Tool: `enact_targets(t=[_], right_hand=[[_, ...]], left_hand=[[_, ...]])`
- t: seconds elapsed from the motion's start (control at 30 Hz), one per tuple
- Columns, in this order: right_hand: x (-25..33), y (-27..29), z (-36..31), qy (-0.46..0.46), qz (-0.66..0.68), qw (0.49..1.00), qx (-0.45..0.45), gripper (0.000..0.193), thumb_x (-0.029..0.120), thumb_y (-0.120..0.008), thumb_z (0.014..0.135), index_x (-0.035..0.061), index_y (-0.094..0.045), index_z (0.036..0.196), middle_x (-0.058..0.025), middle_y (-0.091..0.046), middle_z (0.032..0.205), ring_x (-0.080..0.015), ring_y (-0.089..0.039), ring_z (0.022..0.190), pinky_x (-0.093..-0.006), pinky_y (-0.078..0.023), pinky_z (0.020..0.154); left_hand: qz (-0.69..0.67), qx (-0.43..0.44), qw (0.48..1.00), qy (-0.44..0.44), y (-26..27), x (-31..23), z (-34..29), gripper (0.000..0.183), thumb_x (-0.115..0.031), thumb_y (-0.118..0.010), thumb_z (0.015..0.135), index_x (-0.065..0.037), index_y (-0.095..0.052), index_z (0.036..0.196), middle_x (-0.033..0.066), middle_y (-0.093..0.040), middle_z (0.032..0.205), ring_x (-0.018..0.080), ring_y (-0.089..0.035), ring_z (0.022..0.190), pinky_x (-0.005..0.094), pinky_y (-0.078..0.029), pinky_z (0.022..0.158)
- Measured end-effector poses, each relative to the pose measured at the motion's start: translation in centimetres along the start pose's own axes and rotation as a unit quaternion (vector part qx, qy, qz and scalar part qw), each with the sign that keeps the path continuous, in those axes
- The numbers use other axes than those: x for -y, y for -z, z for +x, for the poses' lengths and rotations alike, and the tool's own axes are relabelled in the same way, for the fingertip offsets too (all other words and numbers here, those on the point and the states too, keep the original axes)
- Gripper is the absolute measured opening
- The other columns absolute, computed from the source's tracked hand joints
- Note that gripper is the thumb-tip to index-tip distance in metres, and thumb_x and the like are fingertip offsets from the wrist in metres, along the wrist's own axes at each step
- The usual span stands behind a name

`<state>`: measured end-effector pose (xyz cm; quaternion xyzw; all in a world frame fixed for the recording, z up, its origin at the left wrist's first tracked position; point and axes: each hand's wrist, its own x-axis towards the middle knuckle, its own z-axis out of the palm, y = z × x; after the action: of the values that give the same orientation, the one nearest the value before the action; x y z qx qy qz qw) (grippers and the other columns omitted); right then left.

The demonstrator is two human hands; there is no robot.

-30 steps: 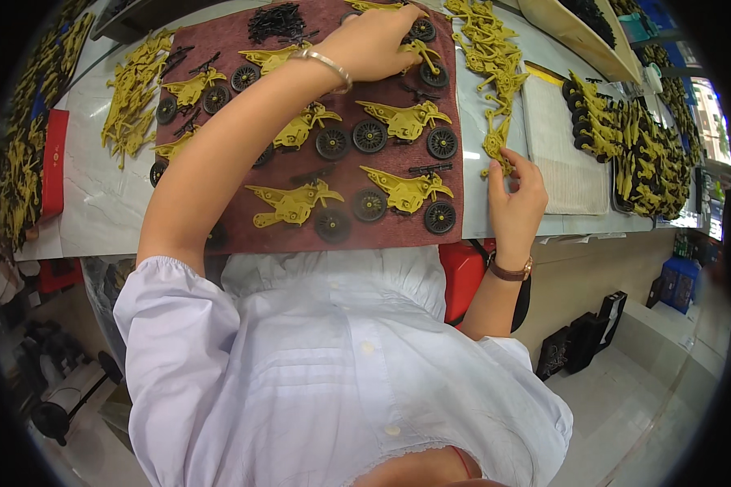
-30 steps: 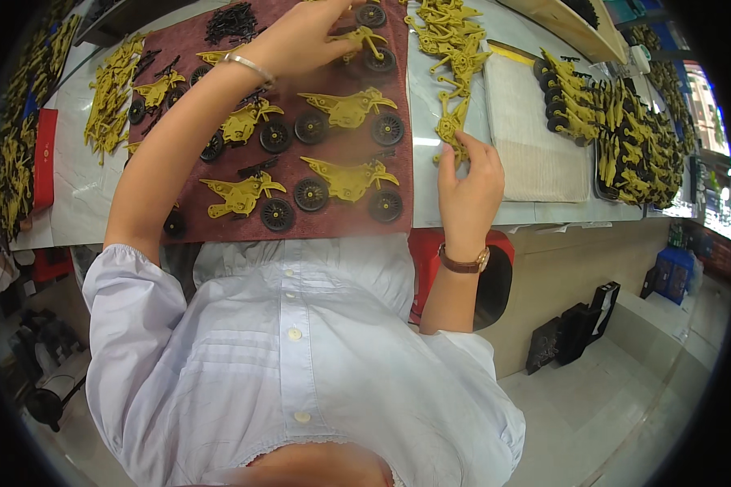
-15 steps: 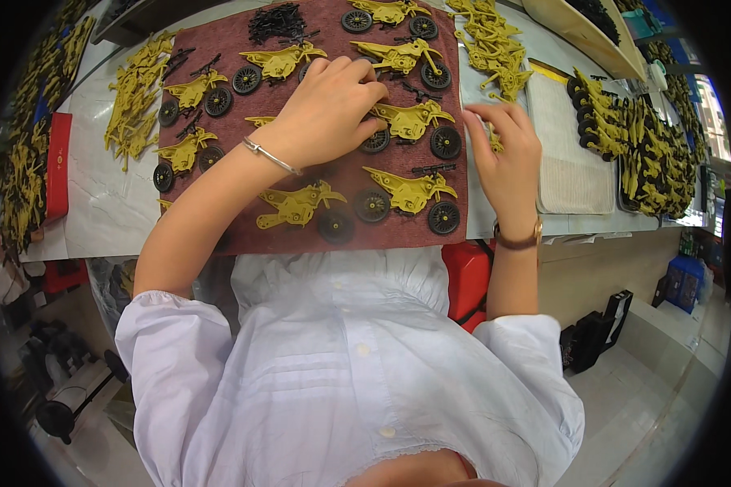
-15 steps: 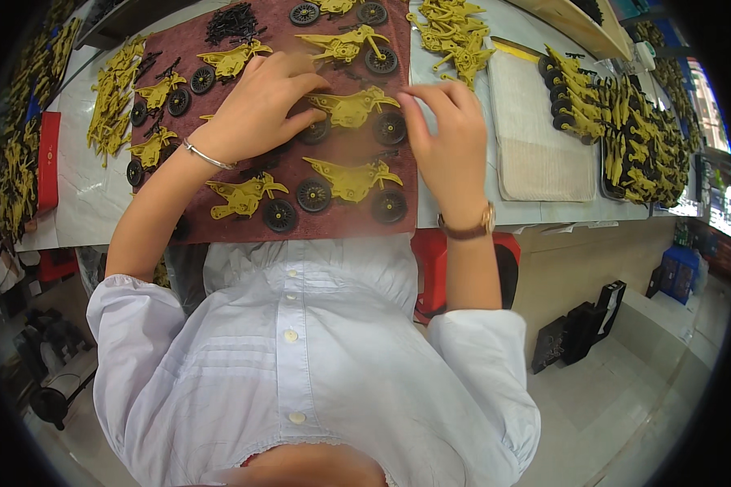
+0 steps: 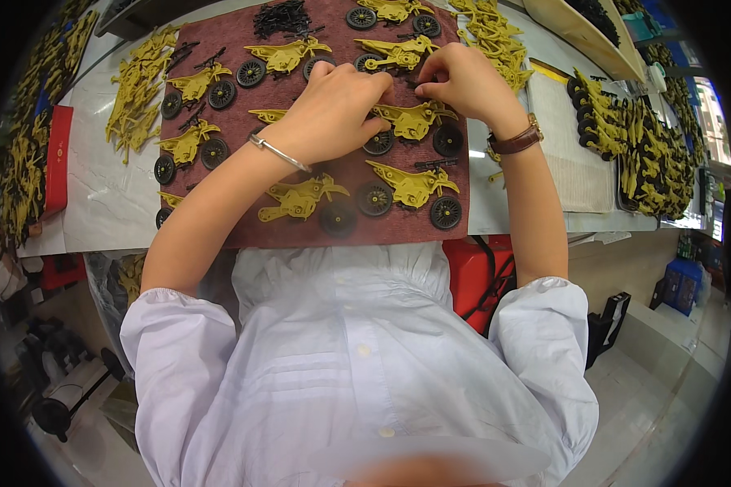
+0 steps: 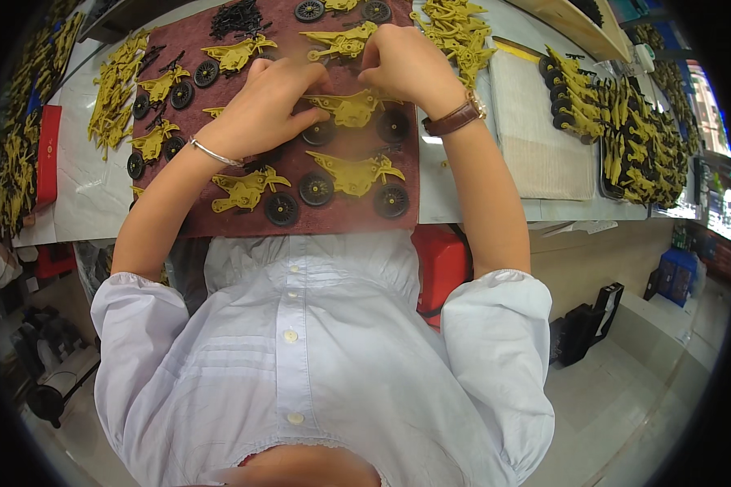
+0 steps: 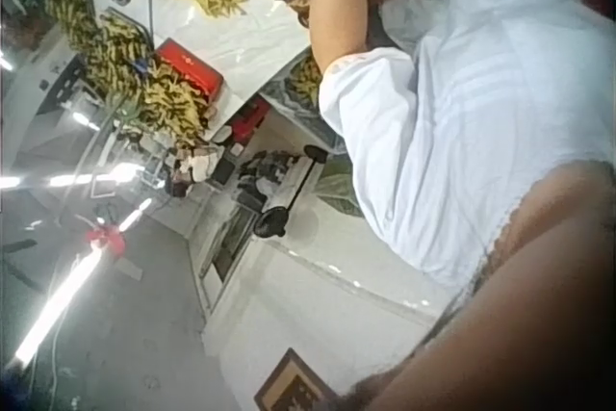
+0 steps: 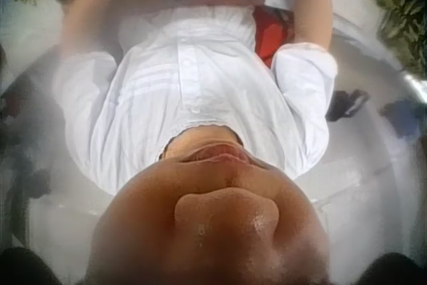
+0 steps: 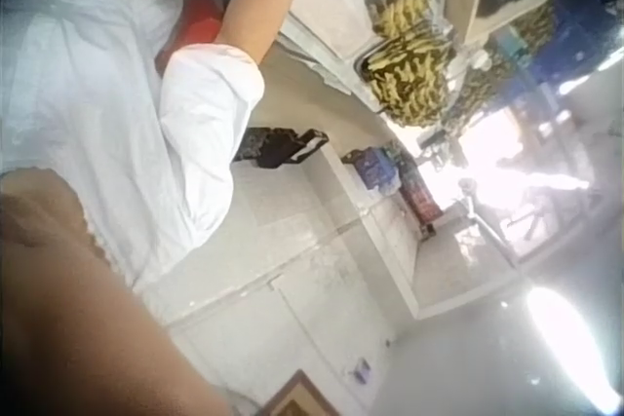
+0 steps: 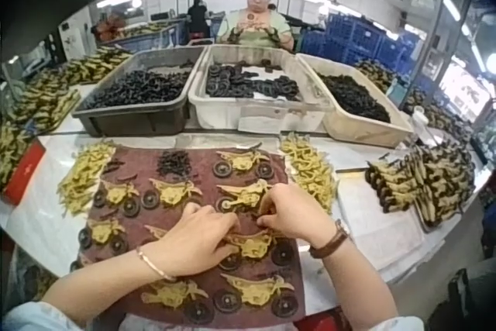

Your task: The person assembles toy motorcycles by picking up motorcycle frame pieces, attaching wheels and parts together by hand, and placing the assembled motorcycles onto the mat.

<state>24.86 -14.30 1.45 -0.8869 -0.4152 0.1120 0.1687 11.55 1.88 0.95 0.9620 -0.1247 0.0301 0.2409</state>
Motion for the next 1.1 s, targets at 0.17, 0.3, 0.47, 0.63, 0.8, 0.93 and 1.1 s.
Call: enact_targets(t=[0.17, 0.3, 0.47, 0.63, 0.8, 0.93, 1.1], right_hand=[[-1.7, 1.8, -0.7, 0.084, 0.138, 0.986, -0.034, 0.024, 0.017, -0.073, 0.069, 0.0009, -0.06, 0.082, -0.0062, -0.06, 0.07, -0.0143, -0.056, 0.063, -0.0265, -0.045, 0.059], [-1.9, 3.6, -2.5, 0.049, 0.329, 0.942, 0.047, 0.019, 0.015, -0.071, 0.075, 0.0018, -0.06, 0.082, 0.0012, -0.06, 0.074, -0.0055, -0.054, 0.068, -0.0212, -0.043, 0.061], [-1.5, 3.9, -4.0, 0.057, 0.38, 0.919, 0.092, 0.015, 0.013, -0.067, 0.079, 0.0016, -0.066, 0.088, 0.0008, -0.062, 0.078, -0.0055, -0.056, 0.072, -0.0188, -0.043, 0.064], [-2.5, 3.1, -4.2, 0.044, 0.385, 0.918, 0.085, 0.015, 0.015, -0.066, 0.08, 0.0019, -0.064, 0.089, 0.0018, -0.061, 0.078, -0.0047, -0.054, 0.071, -0.0186, -0.042, 0.064], [-2.3, 2.7, -4.0, 0.022, 0.423, 0.9, 0.106, 0.016, 0.015, -0.065, 0.082, 0.0015, -0.062, 0.09, 0.002, -0.061, 0.079, -0.0042, -0.054, 0.072, -0.0187, -0.043, 0.063], [-1.8, 2.2, -3.9, 0.068, 0.43, 0.9, 0.038, 0.015, 0.012, -0.063, 0.082, -0.0001, -0.06, 0.091, 0.0007, -0.061, 0.08, -0.0047, -0.056, 0.074, -0.0192, -0.045, 0.063], [-1.5, 2.5, -3.6, 0.08, 0.39, 0.917, -0.013, 0.015, 0.011, -0.063, 0.083, -0.0006, -0.059, 0.093, 0.0005, -0.06, 0.079, -0.0047, -0.056, 0.073, -0.0195, -0.046, 0.064]], left_hand=[[-0.023, -0.032, 0.999, -0.031, -0.3, 0.5, -0.1, 0.023, -0.013, -0.065, 0.074, -0.007, -0.056, 0.094, 0.0074, -0.058, 0.086, 0.0227, -0.055, 0.088, 0.0342, -0.034, 0.081], [-0.122, -0.025, 0.991, -0.044, -0.7, 0.9, 0.4, 0.019, -0.015, -0.062, 0.077, -0.005, -0.057, 0.092, 0.0102, -0.062, 0.082, 0.0251, -0.059, 0.08, 0.0346, -0.039, 0.072], [-0.237, -0.043, 0.97, -0.015, -0.8, 0.1, 0.7, 0.019, -0.015, -0.059, 0.082, -0.002, -0.055, 0.095, 0.0088, -0.062, 0.078, 0.0152, -0.058, 0.069, 0.0265, -0.043, 0.06], [-0.359, 0.005, 0.931, 0.069, 0.0, -0.5, 1.3, 0.022, -0.019, -0.058, 0.085, 0.0, -0.054, 0.095, 0.0018, -0.058, 0.072, 0.0043, -0.048, 0.067, 0.0215, -0.038, 0.057], [-0.415, 0.017, 0.902, 0.119, -0.2, -0.5, 1.2, 0.02, -0.019, -0.06, 0.084, -0.002, -0.056, 0.093, 0.0007, -0.059, 0.07, 0.0032, -0.047, 0.062, 0.0205, -0.036, 0.053], [-0.512, -0.018, 0.847, 0.144, -0.7, -0.2, 0.9, 0.019, -0.019, -0.062, 0.082, -0.004, -0.058, 0.092, 0.0002, -0.061, 0.067, 0.0017, -0.044, 0.057, 0.0197, -0.033, 0.05], [-0.462, -0.018, 0.876, 0.138, 0.1, -0.2, 0.9, 0.02, -0.018, -0.06, 0.084, -0.002, -0.056, 0.095, -0.0001, -0.06, 0.072, 0.0026, -0.048, 0.065, 0.0192, -0.037, 0.057]])
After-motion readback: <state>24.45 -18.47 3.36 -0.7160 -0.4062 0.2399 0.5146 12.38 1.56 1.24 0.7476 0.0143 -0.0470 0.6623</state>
